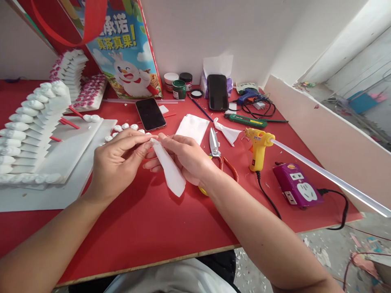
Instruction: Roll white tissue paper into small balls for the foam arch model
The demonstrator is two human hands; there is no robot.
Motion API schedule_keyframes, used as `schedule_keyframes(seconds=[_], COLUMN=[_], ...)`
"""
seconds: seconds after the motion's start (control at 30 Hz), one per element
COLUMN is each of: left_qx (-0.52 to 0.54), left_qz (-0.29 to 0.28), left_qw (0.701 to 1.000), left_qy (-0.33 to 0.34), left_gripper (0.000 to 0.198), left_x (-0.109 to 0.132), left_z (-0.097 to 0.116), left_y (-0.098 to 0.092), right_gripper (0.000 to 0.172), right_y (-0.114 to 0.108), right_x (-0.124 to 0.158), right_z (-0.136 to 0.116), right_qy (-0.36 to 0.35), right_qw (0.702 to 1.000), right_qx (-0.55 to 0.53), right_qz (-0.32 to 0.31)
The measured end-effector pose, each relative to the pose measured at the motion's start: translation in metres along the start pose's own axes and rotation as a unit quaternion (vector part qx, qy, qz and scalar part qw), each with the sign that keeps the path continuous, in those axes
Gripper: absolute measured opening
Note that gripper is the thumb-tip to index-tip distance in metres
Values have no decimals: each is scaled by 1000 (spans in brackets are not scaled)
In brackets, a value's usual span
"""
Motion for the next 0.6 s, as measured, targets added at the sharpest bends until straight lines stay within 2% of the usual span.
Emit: schedule_keyframes(seconds=[0.07, 0.23, 0.37, 0.47, 0.6], left_qx=[14, 68, 88, 61, -26], left_qz=[1, -2, 4, 5, 9], left_qw=[1000, 996, 993, 997, 999], left_qy=[-12, -63, -81, -57, 27], left_gripper=[18, 16, 14, 13, 17], left_x=[0, 0, 0, 1, 4], left_z=[-2, -9, -10, -5, 8], left_y=[0, 0, -1, 1, 5], right_gripper=[24, 40, 39, 30, 17], right_y=[-2, -6, -9, -12, -13], right_x=[-1, -1, -1, 2, 10], right_z=[0, -1, -5, -12, -18], right_qy=[-4, -13, -42, -96, -148], right_qw=[1000, 1000, 997, 984, 953], right_qx=[2, 14, 44, 102, 182], right_qz=[5, 24, 50, 111, 190])
Point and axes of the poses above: each hand's wrist, its own x-axis away from the middle knuckle, its own y-axis out of the palm, z = x × y, the point moved 8 cm from there along -x, towards the middle knuckle, and after that the axes turned 10 degrees about x, right-handed, at the moved point
